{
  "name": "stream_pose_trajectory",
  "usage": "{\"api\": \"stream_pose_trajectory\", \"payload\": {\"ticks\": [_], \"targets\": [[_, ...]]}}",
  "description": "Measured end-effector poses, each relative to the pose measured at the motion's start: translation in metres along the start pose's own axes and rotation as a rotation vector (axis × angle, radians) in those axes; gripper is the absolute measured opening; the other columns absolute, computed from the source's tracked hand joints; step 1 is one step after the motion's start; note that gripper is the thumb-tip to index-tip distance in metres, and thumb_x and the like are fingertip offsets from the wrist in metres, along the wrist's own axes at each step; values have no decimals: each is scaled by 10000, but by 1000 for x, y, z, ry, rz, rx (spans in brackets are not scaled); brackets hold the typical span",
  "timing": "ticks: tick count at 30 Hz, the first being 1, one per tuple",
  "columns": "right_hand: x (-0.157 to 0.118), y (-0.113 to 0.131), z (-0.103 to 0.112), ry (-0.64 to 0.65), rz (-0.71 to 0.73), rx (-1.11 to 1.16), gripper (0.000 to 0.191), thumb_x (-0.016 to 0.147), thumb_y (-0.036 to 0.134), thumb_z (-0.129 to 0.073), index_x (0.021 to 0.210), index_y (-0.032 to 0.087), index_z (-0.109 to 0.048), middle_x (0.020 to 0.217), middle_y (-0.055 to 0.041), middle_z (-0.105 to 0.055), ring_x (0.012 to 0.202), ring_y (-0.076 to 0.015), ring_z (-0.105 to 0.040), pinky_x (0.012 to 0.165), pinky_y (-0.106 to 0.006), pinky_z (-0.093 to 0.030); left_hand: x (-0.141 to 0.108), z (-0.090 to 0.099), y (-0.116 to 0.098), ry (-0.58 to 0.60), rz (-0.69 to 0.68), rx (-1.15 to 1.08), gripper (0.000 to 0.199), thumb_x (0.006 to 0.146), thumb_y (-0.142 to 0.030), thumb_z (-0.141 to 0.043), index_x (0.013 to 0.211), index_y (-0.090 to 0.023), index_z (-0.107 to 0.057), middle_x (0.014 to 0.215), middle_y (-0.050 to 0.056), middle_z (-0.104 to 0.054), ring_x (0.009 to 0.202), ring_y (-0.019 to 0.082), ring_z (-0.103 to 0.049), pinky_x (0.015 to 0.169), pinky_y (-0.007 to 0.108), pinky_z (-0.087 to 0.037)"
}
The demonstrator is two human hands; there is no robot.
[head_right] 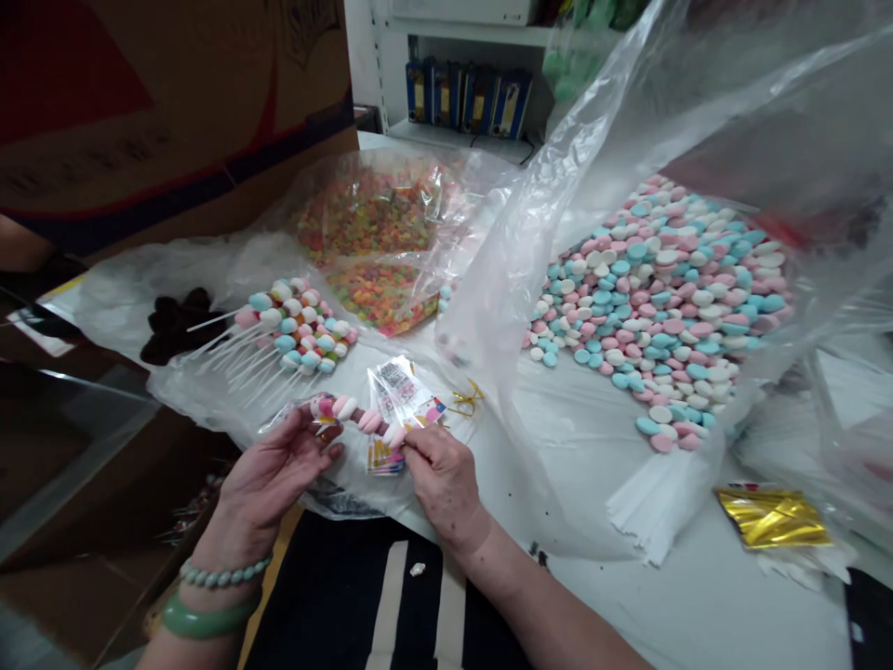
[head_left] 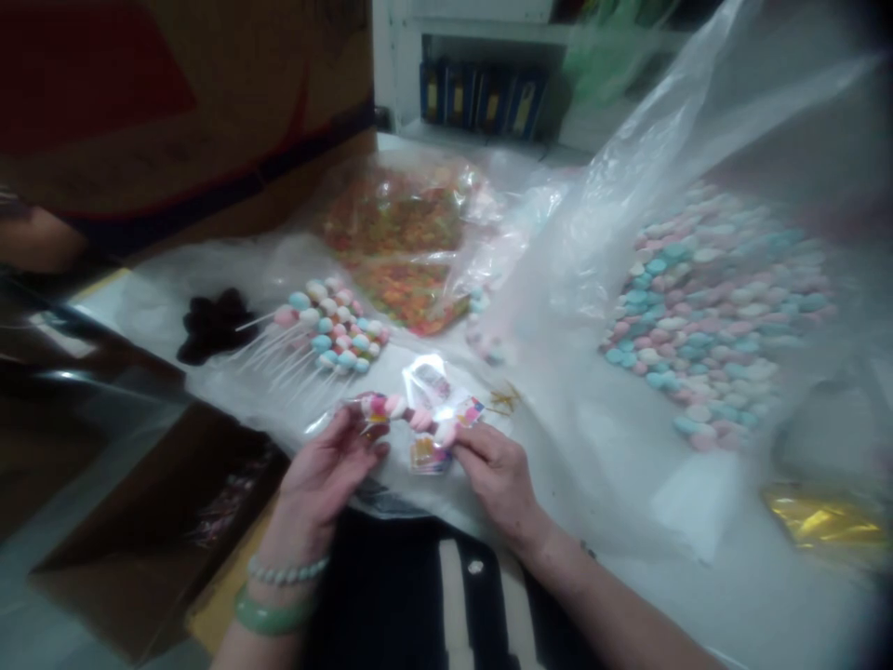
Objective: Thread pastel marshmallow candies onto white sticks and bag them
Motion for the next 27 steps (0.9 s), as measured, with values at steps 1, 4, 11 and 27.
{"api": "stream_pose_trajectory", "payload": {"ticks": [1,4,11,27], "targets": [[0,-1,0,3,-20,19,225,847,135,-568,840,243,-765,797,1,-748,760,-172,-688,723,-274,-532,0,0,-1,19,1,2,272,967,-185,-424,1023,-161,-689,988,103,-700,821,222,-674,670,384,-591],[1,-3,0,8,-39,29,208,850,142,-579,820,243,-759,771,12,-740,749,-170,-685,709,-265,-527,1,2,-1,32,-11,10,253,959,-177,-447,1023,-168,-691,991,93,-701,817,217,-670,662,369,-589],[-6,2,5,-37,246,-413,256,924,130,-473,944,196,-720,756,-54,-660,716,-187,-603,672,-286,-471,3,2,5,-60,-35,13,182,929,-179,-527,850,-177,-692,860,47,-697,751,207,-671,612,349,-586],[-7,3,8,-99,250,-363,241,937,139,-483,981,210,-709,756,-42,-631,717,-181,-588,681,-299,-488,6,4,6,-21,109,-66,285,980,-235,-425,935,-132,-688,986,141,-746,1000,294,-695,798,466,-582]]}}
Point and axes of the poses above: each hand's wrist, its own x-axis towards the middle knuckle, its own z-axis out of the back of the hand, y = z × x, the point moved 1 cm from there along x, towards the middle knuckle
